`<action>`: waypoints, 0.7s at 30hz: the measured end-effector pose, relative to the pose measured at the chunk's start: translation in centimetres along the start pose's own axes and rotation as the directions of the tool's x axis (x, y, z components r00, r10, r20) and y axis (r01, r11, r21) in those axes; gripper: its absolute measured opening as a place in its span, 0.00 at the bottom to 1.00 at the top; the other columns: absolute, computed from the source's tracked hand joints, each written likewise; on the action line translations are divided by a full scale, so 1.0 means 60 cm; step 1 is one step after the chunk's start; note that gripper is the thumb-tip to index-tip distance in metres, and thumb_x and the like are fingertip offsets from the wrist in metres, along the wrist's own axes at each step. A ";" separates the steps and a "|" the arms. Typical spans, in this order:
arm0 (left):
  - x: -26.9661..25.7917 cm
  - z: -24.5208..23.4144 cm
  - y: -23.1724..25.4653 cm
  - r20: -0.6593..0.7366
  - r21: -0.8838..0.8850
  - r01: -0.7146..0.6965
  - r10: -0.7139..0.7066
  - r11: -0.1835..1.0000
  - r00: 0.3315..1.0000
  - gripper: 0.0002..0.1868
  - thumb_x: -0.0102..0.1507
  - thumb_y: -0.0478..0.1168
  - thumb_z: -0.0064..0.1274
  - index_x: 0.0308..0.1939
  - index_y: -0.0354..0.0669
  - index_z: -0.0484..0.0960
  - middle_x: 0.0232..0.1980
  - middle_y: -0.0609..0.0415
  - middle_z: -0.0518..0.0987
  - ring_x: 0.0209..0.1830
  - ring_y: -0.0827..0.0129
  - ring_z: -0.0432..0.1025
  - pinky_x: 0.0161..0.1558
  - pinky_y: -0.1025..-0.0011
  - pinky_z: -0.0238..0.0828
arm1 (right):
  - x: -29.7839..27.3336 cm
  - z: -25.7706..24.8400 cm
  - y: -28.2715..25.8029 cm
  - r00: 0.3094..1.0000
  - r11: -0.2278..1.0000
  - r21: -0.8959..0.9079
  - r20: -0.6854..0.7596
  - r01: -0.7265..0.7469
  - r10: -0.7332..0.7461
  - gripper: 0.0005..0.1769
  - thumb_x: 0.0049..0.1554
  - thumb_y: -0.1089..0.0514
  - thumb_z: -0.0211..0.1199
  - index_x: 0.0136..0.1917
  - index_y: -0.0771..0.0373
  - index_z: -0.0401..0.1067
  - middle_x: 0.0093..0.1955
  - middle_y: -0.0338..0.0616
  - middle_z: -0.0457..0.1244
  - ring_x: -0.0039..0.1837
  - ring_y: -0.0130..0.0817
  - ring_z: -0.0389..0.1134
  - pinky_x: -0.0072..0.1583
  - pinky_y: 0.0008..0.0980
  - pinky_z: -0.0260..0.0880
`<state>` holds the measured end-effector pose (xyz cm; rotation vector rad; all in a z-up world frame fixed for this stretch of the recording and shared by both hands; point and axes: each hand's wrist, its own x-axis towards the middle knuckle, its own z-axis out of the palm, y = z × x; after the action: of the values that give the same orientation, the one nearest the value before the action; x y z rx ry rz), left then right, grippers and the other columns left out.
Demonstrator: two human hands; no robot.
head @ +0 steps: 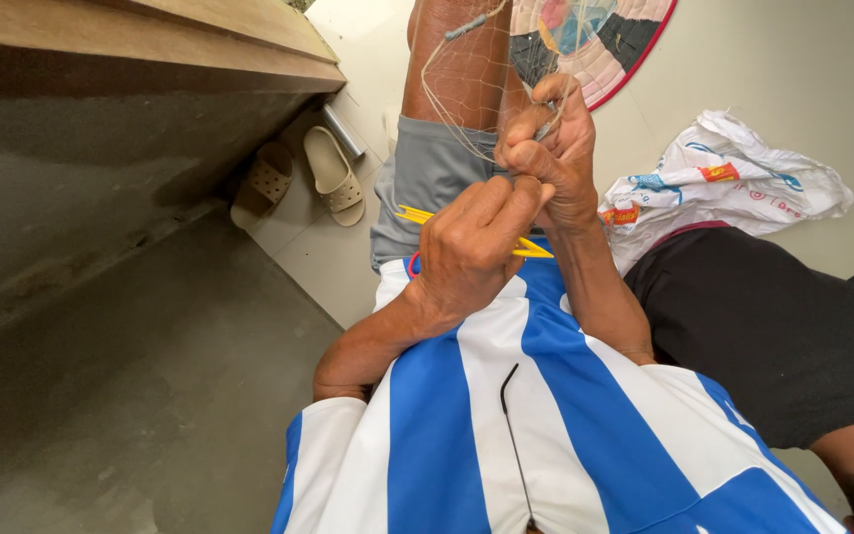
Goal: Weaving or repairing a fishing net using a plastic shuttle and twine while sitting on the floor.
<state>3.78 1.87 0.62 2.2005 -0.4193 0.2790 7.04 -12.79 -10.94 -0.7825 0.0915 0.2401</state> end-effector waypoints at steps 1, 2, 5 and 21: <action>0.001 0.000 0.000 0.001 0.001 0.000 0.000 1.000 1.000 0.05 0.68 0.30 0.63 0.47 0.36 0.83 0.31 0.57 0.66 0.26 0.73 0.59 0.28 0.70 0.58 | 0.001 0.004 -0.002 1.000 1.000 -0.004 0.018 0.014 -0.014 0.32 0.58 0.70 0.71 0.70 0.54 0.61 0.43 0.37 0.66 0.40 0.22 0.63 0.46 0.22 0.68; 0.001 -0.001 -0.001 0.002 0.003 0.001 -0.001 1.000 1.000 0.05 0.68 0.30 0.63 0.46 0.36 0.83 0.31 0.57 0.66 0.26 0.73 0.60 0.28 0.70 0.59 | 0.002 0.008 -0.003 0.999 1.000 -0.007 0.036 0.027 -0.027 0.30 0.59 0.68 0.72 0.68 0.54 0.61 0.41 0.35 0.64 0.38 0.21 0.59 0.45 0.21 0.65; 0.000 0.002 -0.002 0.003 0.000 0.002 -0.002 1.000 1.000 0.04 0.68 0.30 0.63 0.44 0.37 0.82 0.32 0.57 0.68 0.26 0.73 0.61 0.29 0.71 0.61 | 0.002 0.011 -0.005 1.000 1.000 0.019 0.017 0.010 -0.010 0.29 0.59 0.70 0.71 0.66 0.55 0.62 0.44 0.37 0.68 0.39 0.21 0.62 0.44 0.21 0.66; 0.001 0.018 -0.012 -0.014 0.033 -0.053 0.053 0.998 0.998 0.06 0.67 0.26 0.61 0.40 0.39 0.80 0.32 0.57 0.66 0.27 0.72 0.59 0.29 0.70 0.59 | 0.005 0.008 0.000 1.000 1.000 0.031 0.023 0.000 -0.001 0.27 0.61 0.65 0.73 0.66 0.54 0.61 0.43 0.37 0.66 0.44 0.25 0.65 0.51 0.24 0.69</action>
<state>4.19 1.41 -0.49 2.2199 -0.4681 0.3331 7.32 -12.42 -10.64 -0.7485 0.0731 0.2470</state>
